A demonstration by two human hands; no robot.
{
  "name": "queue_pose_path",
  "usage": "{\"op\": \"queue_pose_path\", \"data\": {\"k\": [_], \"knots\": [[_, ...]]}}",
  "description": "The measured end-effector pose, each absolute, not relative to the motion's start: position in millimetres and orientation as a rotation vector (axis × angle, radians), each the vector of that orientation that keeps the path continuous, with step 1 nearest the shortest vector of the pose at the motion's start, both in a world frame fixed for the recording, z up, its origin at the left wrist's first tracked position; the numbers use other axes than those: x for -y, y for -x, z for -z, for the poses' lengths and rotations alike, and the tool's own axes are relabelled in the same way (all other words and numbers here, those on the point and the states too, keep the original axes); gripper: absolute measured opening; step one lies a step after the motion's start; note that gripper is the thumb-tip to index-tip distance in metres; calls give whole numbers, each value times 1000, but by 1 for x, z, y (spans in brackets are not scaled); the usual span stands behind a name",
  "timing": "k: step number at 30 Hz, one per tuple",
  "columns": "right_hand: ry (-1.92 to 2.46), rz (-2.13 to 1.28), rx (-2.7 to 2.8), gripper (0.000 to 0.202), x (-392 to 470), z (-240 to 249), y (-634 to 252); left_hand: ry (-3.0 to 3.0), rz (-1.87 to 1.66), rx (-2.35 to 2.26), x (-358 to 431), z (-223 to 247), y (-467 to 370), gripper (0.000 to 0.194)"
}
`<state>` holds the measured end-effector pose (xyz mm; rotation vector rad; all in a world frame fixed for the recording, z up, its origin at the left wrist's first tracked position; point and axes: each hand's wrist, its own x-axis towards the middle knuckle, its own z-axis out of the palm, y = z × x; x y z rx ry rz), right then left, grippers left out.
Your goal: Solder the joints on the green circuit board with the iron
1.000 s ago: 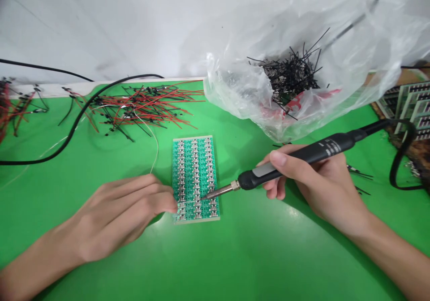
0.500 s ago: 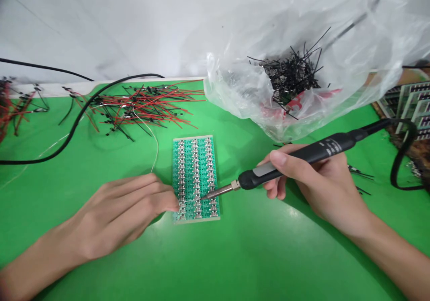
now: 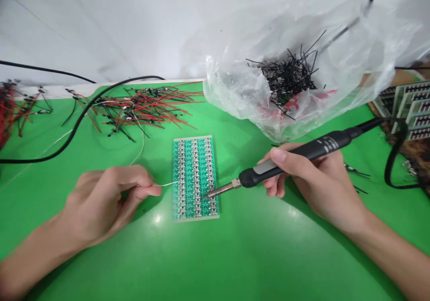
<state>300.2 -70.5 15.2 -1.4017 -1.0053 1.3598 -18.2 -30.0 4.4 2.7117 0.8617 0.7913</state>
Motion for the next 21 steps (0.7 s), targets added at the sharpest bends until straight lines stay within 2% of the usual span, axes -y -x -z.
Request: {"op": "queue_pose_path", "data": {"k": [4, 9, 15, 21], "knots": [[1392, -1363, 1001, 22, 71, -15, -301, -2786, -796, -887, 34, -8, 17, 15], [1361, -1365, 996, 19, 72, -14, -303, -2789, -815, -773, 42, -12, 18, 3], [1336, -1370, 1007, 16, 75, -15, -303, -2729, -583, -584, 44, -15, 22, 21], [1318, -1391, 1040, 17, 75, -12, -305, -2607, -507, -569, 41, -15, 15, 10]]}}
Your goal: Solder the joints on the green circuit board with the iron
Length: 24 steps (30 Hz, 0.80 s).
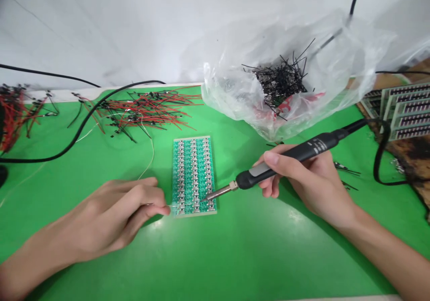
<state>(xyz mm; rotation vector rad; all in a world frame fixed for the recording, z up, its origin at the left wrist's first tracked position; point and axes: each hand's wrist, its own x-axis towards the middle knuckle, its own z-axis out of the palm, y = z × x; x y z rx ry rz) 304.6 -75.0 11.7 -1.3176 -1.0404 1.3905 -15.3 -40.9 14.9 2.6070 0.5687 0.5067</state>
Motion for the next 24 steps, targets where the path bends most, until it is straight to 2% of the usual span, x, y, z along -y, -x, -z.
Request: {"op": "queue_pose_path", "data": {"k": [24], "knots": [[1356, -1387, 1094, 22, 74, -10, -306, -2803, -514, -559, 41, -7, 7, 13]]}}
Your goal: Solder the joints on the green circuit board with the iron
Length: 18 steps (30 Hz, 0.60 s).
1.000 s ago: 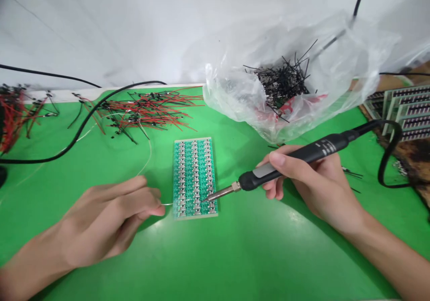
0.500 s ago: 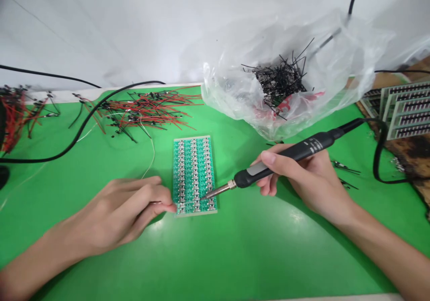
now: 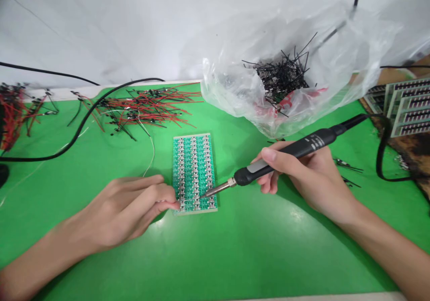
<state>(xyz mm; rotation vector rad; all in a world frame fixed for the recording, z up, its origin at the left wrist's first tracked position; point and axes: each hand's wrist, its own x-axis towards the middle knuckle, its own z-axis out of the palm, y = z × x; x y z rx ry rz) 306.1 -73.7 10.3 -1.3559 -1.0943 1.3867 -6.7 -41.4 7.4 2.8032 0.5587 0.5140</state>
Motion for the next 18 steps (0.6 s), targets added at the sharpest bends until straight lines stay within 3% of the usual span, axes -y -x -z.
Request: {"op": "queue_pose_path", "data": {"k": [18], "knots": [[1341, -1389, 1100, 23, 73, -11, -306, -2832, -444, -572, 41, -4, 6, 11]]}}
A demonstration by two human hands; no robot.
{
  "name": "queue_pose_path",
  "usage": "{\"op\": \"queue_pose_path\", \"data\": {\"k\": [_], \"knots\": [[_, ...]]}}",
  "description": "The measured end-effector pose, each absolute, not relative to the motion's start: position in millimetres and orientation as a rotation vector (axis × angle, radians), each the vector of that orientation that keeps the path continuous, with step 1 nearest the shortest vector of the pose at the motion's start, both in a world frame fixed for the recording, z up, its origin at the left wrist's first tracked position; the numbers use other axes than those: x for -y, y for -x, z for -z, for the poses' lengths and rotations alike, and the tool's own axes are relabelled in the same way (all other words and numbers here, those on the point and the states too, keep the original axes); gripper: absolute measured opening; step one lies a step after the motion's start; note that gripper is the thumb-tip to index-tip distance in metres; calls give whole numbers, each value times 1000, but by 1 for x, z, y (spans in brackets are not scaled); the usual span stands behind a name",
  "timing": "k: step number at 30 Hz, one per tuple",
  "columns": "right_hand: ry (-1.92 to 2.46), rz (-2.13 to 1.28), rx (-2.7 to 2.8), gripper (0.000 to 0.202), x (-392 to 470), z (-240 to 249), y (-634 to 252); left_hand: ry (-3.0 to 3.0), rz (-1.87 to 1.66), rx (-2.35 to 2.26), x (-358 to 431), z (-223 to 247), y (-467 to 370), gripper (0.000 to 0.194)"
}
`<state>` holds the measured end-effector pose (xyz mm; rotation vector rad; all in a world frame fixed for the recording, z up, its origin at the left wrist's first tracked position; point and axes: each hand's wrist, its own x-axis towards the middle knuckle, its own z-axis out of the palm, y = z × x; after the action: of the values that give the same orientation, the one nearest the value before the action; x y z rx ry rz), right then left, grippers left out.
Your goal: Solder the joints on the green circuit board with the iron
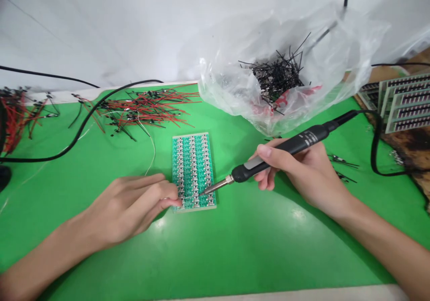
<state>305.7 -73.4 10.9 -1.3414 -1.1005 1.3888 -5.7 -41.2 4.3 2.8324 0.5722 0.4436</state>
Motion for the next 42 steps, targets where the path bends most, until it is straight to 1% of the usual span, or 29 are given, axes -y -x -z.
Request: {"op": "queue_pose_path", "data": {"k": [15, 20, 25, 29, 33, 38, 42], "knots": [[1353, -1359, 1112, 24, 72, -6, -305, -2892, -463, -575, 44, -5, 3, 10], [1369, -1346, 1108, 26, 72, -5, -306, -2761, -536, -589, 42, -8, 7, 7], [1350, -1348, 1121, 24, 73, -4, -307, -2632, -641, -722, 37, -8, 10, 10], [1331, -1369, 1115, 24, 74, -4, -308, -2534, -695, -811, 41, -19, 9, 12], [1317, -1387, 1117, 24, 74, -3, -308, -2585, -611, -751, 48, -31, 11, 7], [1264, -1423, 1124, 25, 73, -3, -308, -2691, -497, -620, 49, -29, 14, 13], [1230, -1444, 1107, 23, 72, -5, -307, -2694, -386, -611, 47, -26, 16, 11]]}}
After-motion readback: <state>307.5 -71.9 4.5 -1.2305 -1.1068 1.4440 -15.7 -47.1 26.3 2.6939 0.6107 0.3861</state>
